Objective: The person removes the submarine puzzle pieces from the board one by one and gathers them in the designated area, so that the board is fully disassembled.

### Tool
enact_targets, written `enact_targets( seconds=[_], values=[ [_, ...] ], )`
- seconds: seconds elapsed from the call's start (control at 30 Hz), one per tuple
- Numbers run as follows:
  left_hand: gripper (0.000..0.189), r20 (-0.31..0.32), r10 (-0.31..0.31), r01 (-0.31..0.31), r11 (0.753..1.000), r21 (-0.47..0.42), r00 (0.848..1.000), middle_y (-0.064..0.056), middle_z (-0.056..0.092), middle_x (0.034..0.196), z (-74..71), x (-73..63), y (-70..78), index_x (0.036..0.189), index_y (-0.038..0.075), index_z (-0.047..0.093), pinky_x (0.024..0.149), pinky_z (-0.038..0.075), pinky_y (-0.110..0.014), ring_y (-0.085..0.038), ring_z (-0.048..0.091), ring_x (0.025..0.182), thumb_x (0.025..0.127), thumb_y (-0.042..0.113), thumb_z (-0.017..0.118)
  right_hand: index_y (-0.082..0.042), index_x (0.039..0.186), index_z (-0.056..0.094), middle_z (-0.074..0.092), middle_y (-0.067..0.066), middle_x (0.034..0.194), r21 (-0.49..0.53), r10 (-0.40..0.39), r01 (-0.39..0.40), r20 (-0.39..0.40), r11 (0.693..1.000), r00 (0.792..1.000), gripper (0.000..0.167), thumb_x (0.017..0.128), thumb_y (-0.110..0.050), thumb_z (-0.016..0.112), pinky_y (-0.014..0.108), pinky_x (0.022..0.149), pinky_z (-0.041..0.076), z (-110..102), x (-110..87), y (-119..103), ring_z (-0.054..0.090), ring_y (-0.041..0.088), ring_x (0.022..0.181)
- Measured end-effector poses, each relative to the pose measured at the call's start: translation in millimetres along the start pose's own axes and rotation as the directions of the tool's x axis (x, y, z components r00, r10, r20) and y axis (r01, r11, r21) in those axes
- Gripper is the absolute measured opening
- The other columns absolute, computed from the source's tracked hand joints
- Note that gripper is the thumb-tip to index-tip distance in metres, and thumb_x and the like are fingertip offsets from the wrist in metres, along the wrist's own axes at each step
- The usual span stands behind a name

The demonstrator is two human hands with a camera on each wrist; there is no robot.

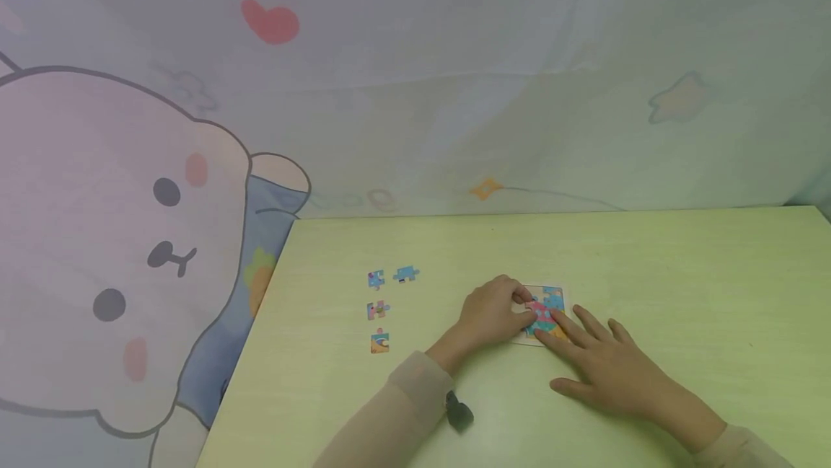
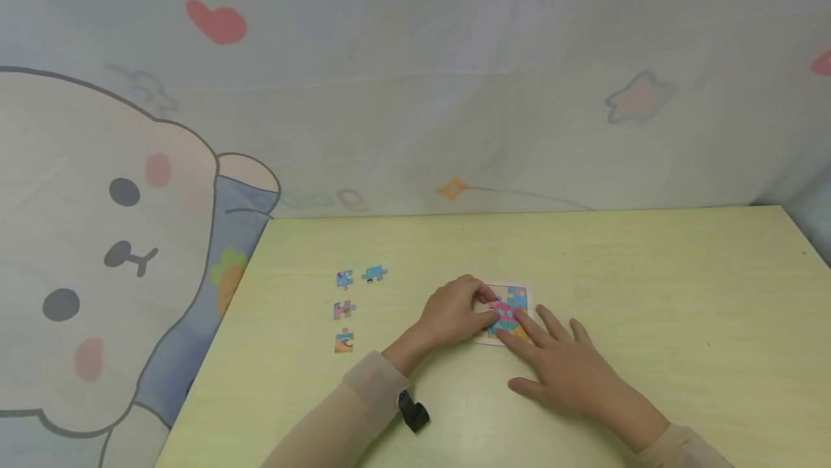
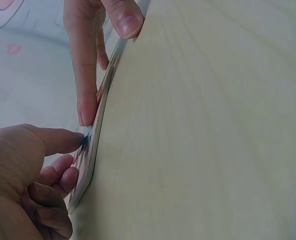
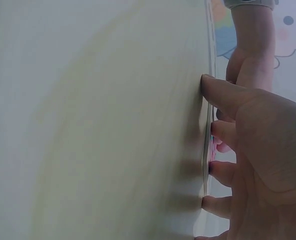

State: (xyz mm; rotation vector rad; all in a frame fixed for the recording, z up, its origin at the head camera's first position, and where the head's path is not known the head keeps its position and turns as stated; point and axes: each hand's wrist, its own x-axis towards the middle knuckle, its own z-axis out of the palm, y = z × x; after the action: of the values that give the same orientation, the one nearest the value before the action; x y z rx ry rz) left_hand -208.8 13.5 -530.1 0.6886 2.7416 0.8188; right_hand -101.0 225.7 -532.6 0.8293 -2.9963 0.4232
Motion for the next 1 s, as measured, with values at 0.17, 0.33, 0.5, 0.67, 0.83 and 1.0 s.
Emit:
enact_targets(
  seconds=[0.17, 0.33, 0.5, 0.67, 0.83, 1.0],
  values=[
    [0.022, -0.005, -0.002, 0.002, 1.0, -0.019, 1.0, 0.013, 0.064, 0.102, -1.2, -1.9, -0.4, 0.108, 0.023, 0.076, 0.078, 0.05, -0.026, -0.005, 0.061, 0.091, 0.092, 0.037, 0.077, -0.03, 0.157, 0.048, 0.036, 0.011, 0.165, 0.003, 0.0, 0.0, 0.002, 1.0, 1.0, 0.07, 0.097, -0.061, 0.063, 0.081, 0.099, 0.031, 1, 0.2, 0, 0.033, 0.051, 0.146],
    [0.018, -0.031, 0.003, -0.005, 0.996, -0.084, 1.0, 0.018, 0.068, 0.095, -2.1, -2.4, 1.1, 0.107, 0.023, 0.075, 0.081, 0.051, -0.028, -0.003, 0.063, 0.092, 0.093, 0.034, 0.075, -0.03, 0.157, 0.049, 0.036, 0.011, 0.165, 0.001, 0.0, 0.0, 0.001, 1.0, 1.0, 0.069, 0.096, -0.062, 0.063, 0.081, 0.099, 0.032, 2, 0.0, 1, 0.033, 0.05, 0.146],
    [0.012, -0.049, 0.011, -0.018, 0.989, -0.15, 0.999, 0.018, 0.071, 0.089, -3.5, -2.4, 3.2, 0.104, 0.022, 0.075, 0.076, 0.05, -0.026, 0.0, 0.063, 0.082, 0.095, 0.031, 0.075, -0.03, 0.156, 0.05, 0.036, 0.01, 0.165, -0.001, 0.0, 0.0, 0.0, 1.0, 1.0, 0.068, 0.097, -0.062, 0.062, 0.08, 0.099, 0.032, 1, -0.4, 1, 0.034, 0.05, 0.146],
    [0.011, -0.09, 0.018, -0.033, 0.984, -0.174, 0.996, 0.018, 0.072, 0.089, -5.9, -5.0, 2.2, 0.102, 0.022, 0.076, 0.074, 0.049, -0.025, -0.001, 0.063, 0.082, 0.096, 0.032, 0.075, -0.031, 0.155, 0.05, 0.038, 0.01, 0.164, 0.0, -0.004, 0.004, -0.012, 1.0, 1.0, 0.068, 0.096, -0.062, 0.063, 0.08, 0.1, 0.031, 2, -1.0, 1, 0.034, 0.05, 0.146],
    [0.014, -0.15, 0.011, -0.04, 0.98, -0.194, 0.989, 0.02, 0.072, 0.09, -12.3, -10.3, -1.5, 0.101, 0.024, 0.077, 0.079, 0.051, -0.028, -0.004, 0.067, 0.093, 0.096, 0.037, 0.075, -0.03, 0.155, 0.05, 0.039, 0.011, 0.163, 0.002, -0.002, 0.002, -0.015, 1.0, 1.0, 0.068, 0.096, -0.061, 0.064, 0.08, 0.1, 0.031, 2, -1.7, 2, 0.033, 0.05, 0.146],
    [0.014, -0.191, -0.021, -0.023, 0.975, -0.222, 0.981, 0.024, 0.069, 0.088, -23.2, -19.5, -7.9, 0.098, 0.028, 0.077, 0.08, 0.051, -0.03, -0.003, 0.065, 0.093, 0.094, 0.041, 0.076, -0.03, 0.156, 0.05, 0.039, 0.011, 0.164, 0.011, 0.006, -0.006, 0.0, 1.0, 1.0, 0.068, 0.097, -0.061, 0.063, 0.079, 0.102, 0.03, 1, -1.9, 1, 0.032, 0.049, 0.147]
  ],
)
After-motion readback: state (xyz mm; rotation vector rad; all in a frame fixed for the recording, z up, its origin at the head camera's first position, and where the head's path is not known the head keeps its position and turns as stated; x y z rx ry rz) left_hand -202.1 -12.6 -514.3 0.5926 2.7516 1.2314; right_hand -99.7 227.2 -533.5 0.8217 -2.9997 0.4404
